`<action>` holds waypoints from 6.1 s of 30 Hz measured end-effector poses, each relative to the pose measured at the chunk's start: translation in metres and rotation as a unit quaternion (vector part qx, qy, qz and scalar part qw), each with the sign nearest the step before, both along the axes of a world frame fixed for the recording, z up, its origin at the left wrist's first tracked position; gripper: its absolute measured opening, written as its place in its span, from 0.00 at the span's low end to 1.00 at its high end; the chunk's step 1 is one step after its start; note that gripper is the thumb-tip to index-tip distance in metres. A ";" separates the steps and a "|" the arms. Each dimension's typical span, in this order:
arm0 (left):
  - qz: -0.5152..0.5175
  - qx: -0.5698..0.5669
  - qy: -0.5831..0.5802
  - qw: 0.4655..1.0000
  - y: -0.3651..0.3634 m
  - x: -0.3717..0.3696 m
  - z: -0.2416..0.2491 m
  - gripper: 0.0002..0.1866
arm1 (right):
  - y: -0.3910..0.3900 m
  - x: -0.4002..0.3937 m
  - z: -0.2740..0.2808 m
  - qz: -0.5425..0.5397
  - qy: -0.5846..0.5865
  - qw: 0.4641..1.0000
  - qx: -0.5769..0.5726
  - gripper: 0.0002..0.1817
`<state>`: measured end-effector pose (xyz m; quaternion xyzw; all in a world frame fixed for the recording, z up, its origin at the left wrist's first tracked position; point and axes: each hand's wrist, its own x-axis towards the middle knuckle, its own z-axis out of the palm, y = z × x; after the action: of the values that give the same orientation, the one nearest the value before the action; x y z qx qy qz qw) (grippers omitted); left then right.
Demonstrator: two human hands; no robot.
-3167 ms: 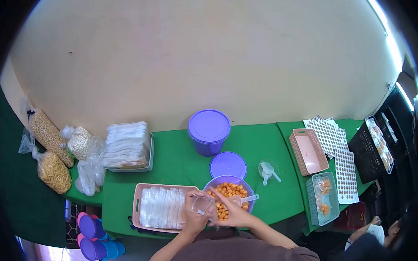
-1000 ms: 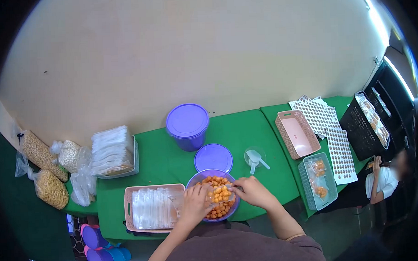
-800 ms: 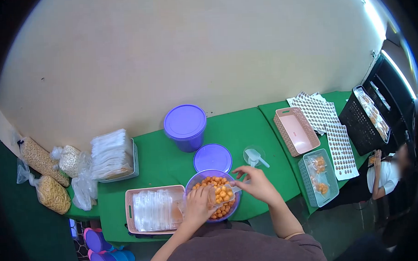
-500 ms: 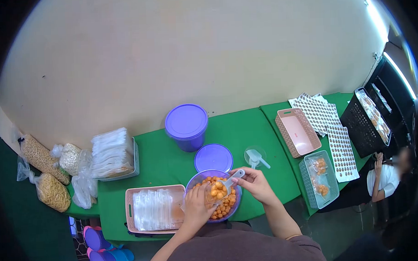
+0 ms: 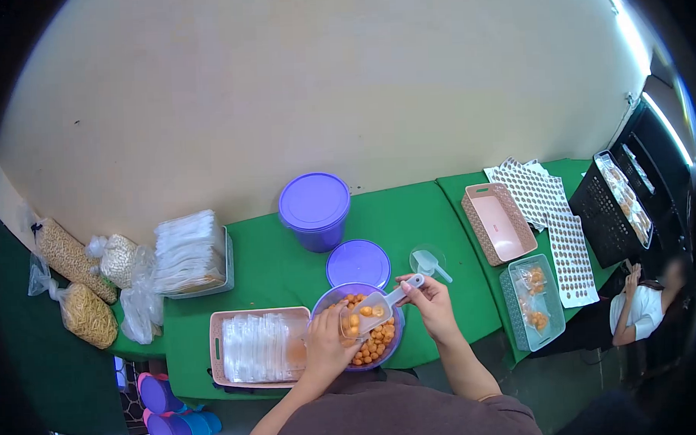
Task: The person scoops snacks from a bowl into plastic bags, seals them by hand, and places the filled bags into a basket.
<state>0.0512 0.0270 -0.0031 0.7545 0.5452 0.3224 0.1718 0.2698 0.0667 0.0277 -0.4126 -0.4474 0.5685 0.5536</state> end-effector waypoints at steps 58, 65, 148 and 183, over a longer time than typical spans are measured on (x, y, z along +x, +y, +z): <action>-0.014 -0.162 -0.599 0.784 0.006 -0.044 -0.028 0.19 | -0.010 -0.028 -0.016 -0.050 -0.494 0.850 0.177 0.17; -0.010 -0.194 -0.501 0.843 -0.002 -0.026 -0.007 0.09 | -0.023 -0.061 -0.023 0.105 -0.143 0.979 0.104 0.12; -0.033 -0.263 -0.699 0.664 -0.005 -0.072 -0.014 0.46 | -0.031 -0.057 -0.051 0.211 -0.314 0.925 -0.035 0.12; -0.147 0.054 -0.105 0.982 -0.019 -0.036 -0.018 0.30 | -0.045 -0.052 -0.012 0.206 -0.320 0.923 0.049 0.07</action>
<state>0.0154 0.0085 -0.0214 0.7964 0.3894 0.3998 0.2329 0.2176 0.0212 0.0160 -0.4437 -0.7033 0.4846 0.2715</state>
